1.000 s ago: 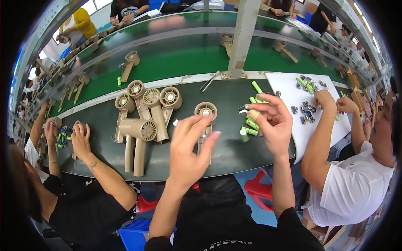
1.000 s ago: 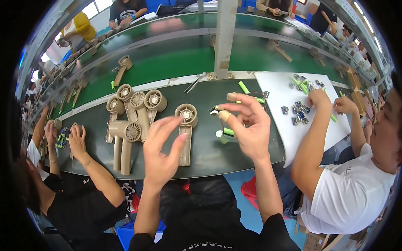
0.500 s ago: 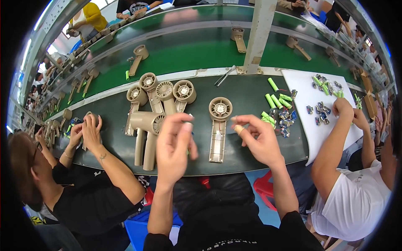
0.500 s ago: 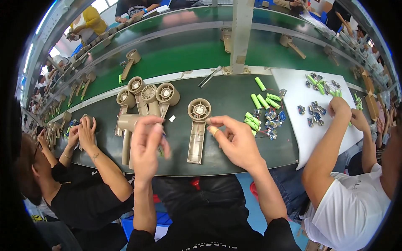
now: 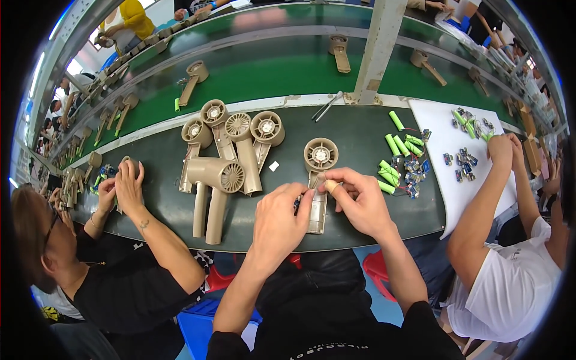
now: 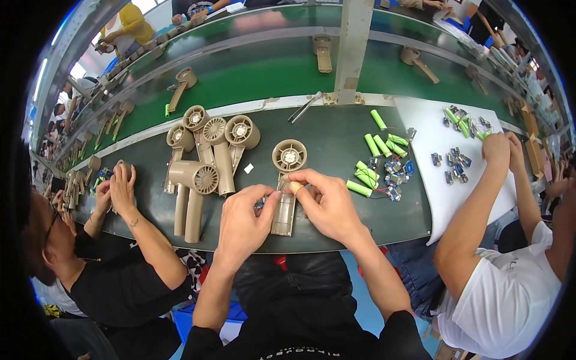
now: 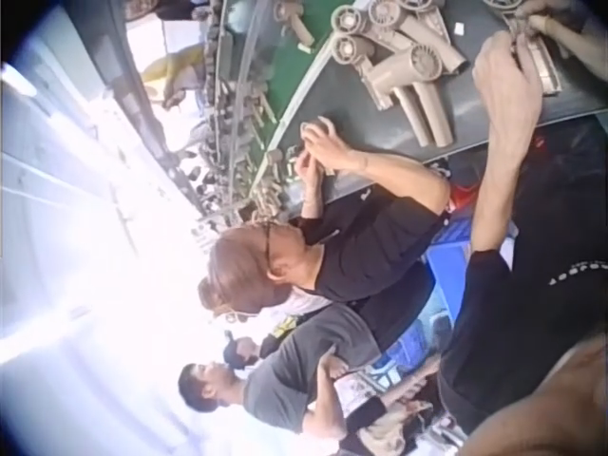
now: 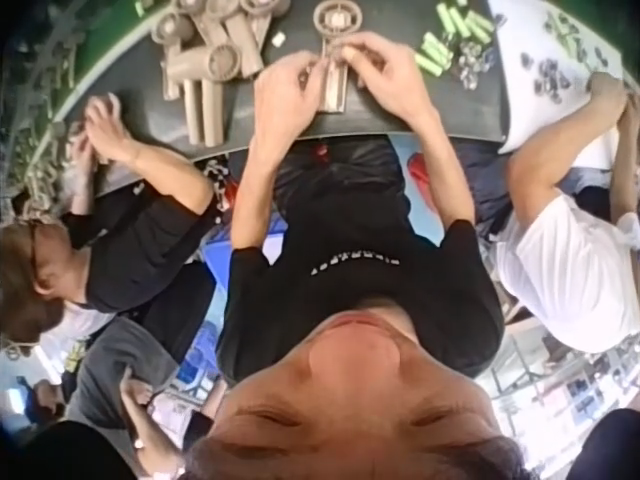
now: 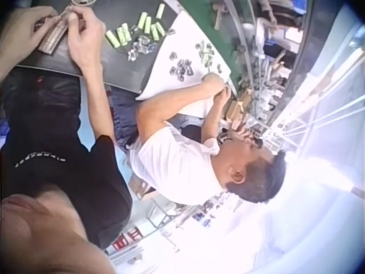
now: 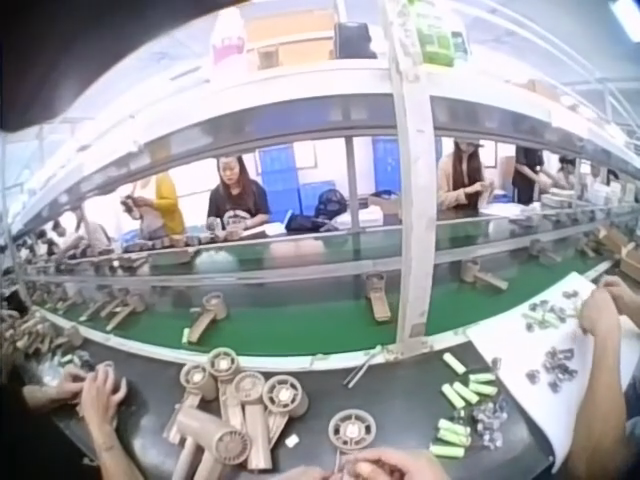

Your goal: The person assembles portable electric fans by taking fan casings from a conveyor belt and fitting batteries and circuit boards into the fan handles by hand.

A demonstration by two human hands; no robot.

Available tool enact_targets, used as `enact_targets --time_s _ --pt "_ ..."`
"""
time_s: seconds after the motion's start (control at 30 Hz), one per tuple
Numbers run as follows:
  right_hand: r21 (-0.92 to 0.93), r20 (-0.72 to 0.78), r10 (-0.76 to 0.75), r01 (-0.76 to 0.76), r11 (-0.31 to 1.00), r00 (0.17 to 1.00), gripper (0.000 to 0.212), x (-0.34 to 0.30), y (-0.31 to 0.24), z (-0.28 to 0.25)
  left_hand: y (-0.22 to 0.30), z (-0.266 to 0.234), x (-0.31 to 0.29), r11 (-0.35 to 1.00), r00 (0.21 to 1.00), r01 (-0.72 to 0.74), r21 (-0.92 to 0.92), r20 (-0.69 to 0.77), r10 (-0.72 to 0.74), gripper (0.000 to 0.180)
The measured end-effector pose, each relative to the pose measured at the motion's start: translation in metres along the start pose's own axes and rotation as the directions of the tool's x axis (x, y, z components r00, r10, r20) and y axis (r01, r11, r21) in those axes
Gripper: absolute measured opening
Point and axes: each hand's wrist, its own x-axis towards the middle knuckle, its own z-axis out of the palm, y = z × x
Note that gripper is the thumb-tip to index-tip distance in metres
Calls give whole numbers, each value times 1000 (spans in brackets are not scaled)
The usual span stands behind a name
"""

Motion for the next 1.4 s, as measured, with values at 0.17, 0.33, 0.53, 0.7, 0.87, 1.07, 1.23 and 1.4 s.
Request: enact_targets --time_s 0.17,0.33,0.53,0.7,0.87,1.07,1.23,1.4 --pt "30 -25 -7 8 1000 1000 21 3 1 1 -3 2 0 999 999 -22 28 27 21 17" --pt "-239 10 -129 127 963 992 19 7 -17 -8 -1 -1 1 1000 1000 13 3 28 -13 15" --pt "-298 131 -266 294 908 955 19 13 -4 -3 -15 3 -1 981 983 -178 80 -35 181 10" --pt "-317 118 -289 312 895 950 15 11 -1 -2 -24 0 3 861 887 -429 275 -53 459 12" --pt "-330 66 -297 302 895 953 10 10 -1 3 -11 -8 3 941 942 -327 87 -41 332 22" --pt "-297 -20 -327 307 904 945 10 8 7 9 -8 -11 -5 986 990 -140 -88 -6 140 27" --pt "-377 -66 -467 411 830 882 13 7 8 11 -15 -7 -2 984 999 23 -177 -37 -30 19" --pt "-434 -63 -555 478 764 829 15 8 7 14 -13 1 -2 983 997 10 -185 -70 -23 20"
